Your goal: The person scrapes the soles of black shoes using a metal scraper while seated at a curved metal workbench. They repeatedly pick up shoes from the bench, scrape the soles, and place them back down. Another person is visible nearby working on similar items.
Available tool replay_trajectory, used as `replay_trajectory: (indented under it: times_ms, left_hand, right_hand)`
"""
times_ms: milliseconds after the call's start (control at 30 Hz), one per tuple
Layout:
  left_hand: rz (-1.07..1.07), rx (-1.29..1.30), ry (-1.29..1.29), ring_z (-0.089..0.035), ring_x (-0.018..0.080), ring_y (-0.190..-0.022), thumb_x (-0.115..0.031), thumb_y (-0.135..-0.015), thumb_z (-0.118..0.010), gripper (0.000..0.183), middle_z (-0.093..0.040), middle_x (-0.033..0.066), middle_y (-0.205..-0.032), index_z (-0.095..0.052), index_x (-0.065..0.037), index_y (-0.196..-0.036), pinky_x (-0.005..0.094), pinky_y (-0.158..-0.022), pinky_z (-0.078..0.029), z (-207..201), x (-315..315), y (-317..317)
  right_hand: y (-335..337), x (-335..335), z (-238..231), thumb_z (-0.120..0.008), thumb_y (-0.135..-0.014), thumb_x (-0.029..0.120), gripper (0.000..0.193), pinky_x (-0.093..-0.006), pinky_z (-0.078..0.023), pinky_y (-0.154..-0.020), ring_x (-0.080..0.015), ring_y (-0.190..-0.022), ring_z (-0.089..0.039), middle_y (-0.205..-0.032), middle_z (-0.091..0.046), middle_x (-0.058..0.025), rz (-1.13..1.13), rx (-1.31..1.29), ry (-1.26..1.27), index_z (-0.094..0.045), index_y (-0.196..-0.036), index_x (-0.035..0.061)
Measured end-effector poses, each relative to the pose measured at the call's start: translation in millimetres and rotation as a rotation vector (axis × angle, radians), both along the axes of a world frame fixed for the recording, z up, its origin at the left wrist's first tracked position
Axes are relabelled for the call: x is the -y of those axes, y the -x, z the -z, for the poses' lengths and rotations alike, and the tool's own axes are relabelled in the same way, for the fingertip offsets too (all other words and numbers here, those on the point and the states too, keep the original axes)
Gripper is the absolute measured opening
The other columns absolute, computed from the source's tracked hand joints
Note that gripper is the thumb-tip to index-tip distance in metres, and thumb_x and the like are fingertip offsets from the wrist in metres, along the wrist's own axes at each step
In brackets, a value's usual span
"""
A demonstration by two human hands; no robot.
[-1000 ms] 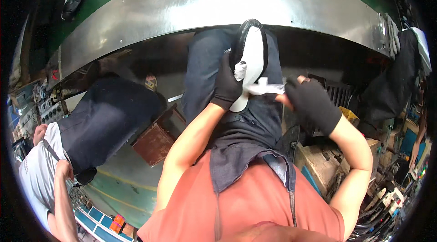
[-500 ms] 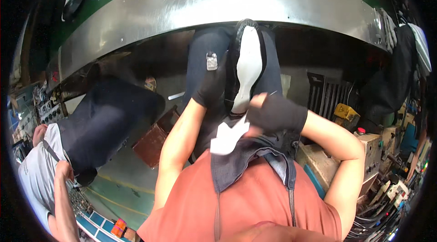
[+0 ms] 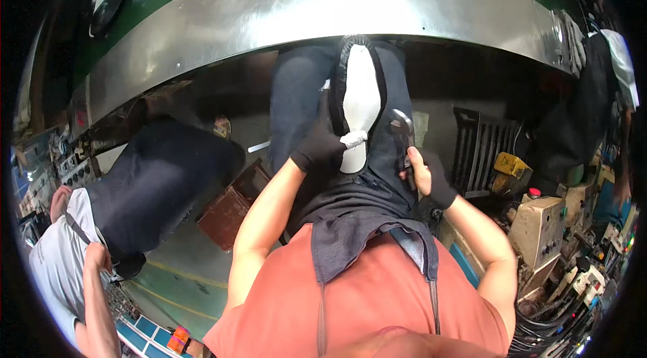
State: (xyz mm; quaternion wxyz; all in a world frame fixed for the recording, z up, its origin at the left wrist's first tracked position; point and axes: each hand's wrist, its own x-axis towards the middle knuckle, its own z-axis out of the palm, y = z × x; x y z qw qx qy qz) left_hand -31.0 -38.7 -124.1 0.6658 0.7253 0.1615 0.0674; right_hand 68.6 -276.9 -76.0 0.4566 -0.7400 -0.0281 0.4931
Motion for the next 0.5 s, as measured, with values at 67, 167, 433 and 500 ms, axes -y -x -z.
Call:
replay_trajectory:
  times_ms: [67,167,433,500]
  left_hand:
    - [0.053,-0.041,0.036,-0.018,0.0295,-0.142,-0.031,-0.072,-0.081,0.117,-0.018,0.0204,-0.152,0.001,0.002,-0.149,0.0385,-0.115,-0.019,7,-3,-2]
    - [0.098,-0.040,0.024,-0.013,0.0308,-0.143,-0.032,-0.069,-0.082,0.120,-0.015,0.0216,-0.153,0.002,0.003,-0.148,0.0388,-0.116,-0.015,-5,-4,-8]
    - [0.083,-0.048,0.101,-0.015,0.0290,-0.143,-0.030,-0.065,-0.084,0.121,-0.019,0.0197,-0.152,-0.001,0.001,-0.149,0.0379,-0.116,-0.015,-6,1,-22]
    - [0.071,-0.082,0.131,-0.018,0.0284,-0.142,-0.027,-0.065,-0.084,0.122,-0.021,0.0194,-0.151,0.000,0.000,-0.149,0.0380,-0.115,-0.017,-9,-2,-17]
  right_hand:
    - [17,16,47,-0.030,-0.100,0.054,0.061,-0.0276,-0.048,-0.060,-0.0142,-0.058,-0.058,-0.065,-0.061,-0.0063,0.133,-0.045,-0.013,-0.059,-0.081,0.0037]
    - [24,16,63,-0.028,-0.100,0.056,0.063,-0.0292,-0.048,-0.063,-0.0166,-0.060,-0.061,-0.064,-0.062,-0.0072,0.284,0.007,-0.177,-0.058,-0.080,0.0036]
    - [16,17,62,-0.031,-0.100,0.053,0.060,-0.0306,-0.048,-0.062,-0.0177,-0.059,-0.061,-0.063,-0.061,-0.0082,0.203,0.030,-0.149,-0.056,-0.079,0.0022]
    - [12,19,59,-0.023,-0.099,0.058,0.062,-0.0300,-0.047,-0.068,-0.0182,-0.062,-0.059,-0.066,-0.061,-0.0097,0.121,0.010,-0.123,-0.053,-0.089,0.0042]
